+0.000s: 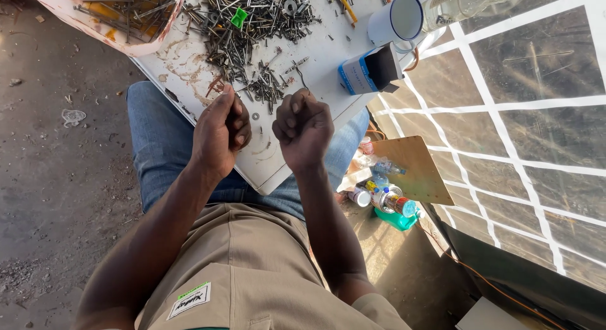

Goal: The person sits with a white surface on their lap and sorts through a pile of mixed metal fasteners, including nails and screws. They pick up individual items, examine them, and place them into a white container or back onto the pile.

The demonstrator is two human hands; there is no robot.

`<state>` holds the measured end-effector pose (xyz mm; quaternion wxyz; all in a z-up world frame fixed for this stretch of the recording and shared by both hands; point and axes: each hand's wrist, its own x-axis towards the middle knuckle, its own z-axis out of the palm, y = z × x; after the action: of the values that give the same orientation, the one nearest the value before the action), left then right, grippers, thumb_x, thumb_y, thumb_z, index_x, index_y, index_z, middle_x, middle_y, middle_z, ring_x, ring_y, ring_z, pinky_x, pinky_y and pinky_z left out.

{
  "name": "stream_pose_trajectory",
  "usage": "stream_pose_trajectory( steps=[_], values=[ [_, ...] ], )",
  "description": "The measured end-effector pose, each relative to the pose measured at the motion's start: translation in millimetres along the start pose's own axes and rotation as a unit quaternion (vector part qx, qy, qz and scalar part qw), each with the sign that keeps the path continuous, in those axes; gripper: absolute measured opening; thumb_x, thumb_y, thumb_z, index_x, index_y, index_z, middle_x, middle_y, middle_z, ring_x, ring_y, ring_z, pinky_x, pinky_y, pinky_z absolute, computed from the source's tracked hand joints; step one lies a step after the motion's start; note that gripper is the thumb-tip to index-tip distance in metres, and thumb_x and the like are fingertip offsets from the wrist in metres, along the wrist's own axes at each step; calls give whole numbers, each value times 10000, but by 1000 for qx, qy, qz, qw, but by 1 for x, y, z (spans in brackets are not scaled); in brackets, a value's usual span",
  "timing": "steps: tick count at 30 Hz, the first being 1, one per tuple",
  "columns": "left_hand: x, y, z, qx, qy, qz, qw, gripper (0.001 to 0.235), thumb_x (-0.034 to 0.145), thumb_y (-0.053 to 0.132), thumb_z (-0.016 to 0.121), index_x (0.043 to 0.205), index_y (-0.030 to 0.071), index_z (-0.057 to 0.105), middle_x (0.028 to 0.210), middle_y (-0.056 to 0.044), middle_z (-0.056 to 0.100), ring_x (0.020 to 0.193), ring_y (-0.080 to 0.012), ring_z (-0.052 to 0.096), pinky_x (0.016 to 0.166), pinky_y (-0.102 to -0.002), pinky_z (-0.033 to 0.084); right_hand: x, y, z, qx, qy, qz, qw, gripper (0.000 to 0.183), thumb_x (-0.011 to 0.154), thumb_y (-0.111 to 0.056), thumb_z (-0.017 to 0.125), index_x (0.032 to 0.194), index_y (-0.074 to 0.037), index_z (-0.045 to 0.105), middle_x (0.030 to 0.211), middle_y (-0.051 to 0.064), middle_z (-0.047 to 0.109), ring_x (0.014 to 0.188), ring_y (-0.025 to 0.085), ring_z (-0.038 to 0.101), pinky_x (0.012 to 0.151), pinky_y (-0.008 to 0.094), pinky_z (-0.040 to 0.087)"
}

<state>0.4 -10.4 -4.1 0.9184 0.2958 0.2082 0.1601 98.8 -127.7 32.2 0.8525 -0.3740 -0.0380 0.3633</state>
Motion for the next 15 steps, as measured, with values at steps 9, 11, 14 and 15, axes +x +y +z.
stream_pose_trajectory(
  steps=[9, 11, 14, 15],
  values=[
    [-12, -33, 38, -548, -214, -75, 805, 377, 1064, 382, 540, 790, 125, 573, 690, -2, 439, 589, -136, 468, 709, -304, 334, -8, 57, 56, -401, -126, -403, 813, 228, 886, -232, 544, 682, -147, 600, 604, 32, 514, 500, 165, 452, 483, 310, 382],
    [-20, -40, 51, -759, -339, -86, 549, 359, 1026, 360, 540, 746, 137, 569, 702, 3, 459, 660, -138, 459, 871, -344, 335, -13, 54, 66, -444, -146, -431, 772, 278, 948, -266, 511, 714, -152, 610, 626, 35, 488, 547, 199, 405, 592, 335, 434],
    [-24, -43, 70, -870, -427, -99, 225, 344, 988, 338, 540, 702, 148, 564, 715, 7, 480, 732, -141, 450, 1034, -385, 335, -8, 46, 70, -421, -130, -415, 796, 277, 968, -261, 533, 758, -114, 638, 670, 53, 536, 532, 183, 460, 548, 320, 459],
    [-23, -40, 74, -870, -429, -100, 223, 344, 988, 338, 540, 702, 148, 564, 715, 7, 480, 732, -141, 450, 1034, -385, 335, -7, 42, 70, -422, -131, -417, 794, 277, 968, -261, 533, 758, -114, 638, 670, 53, 536, 532, 183, 460, 548, 320, 459]
  ],
)
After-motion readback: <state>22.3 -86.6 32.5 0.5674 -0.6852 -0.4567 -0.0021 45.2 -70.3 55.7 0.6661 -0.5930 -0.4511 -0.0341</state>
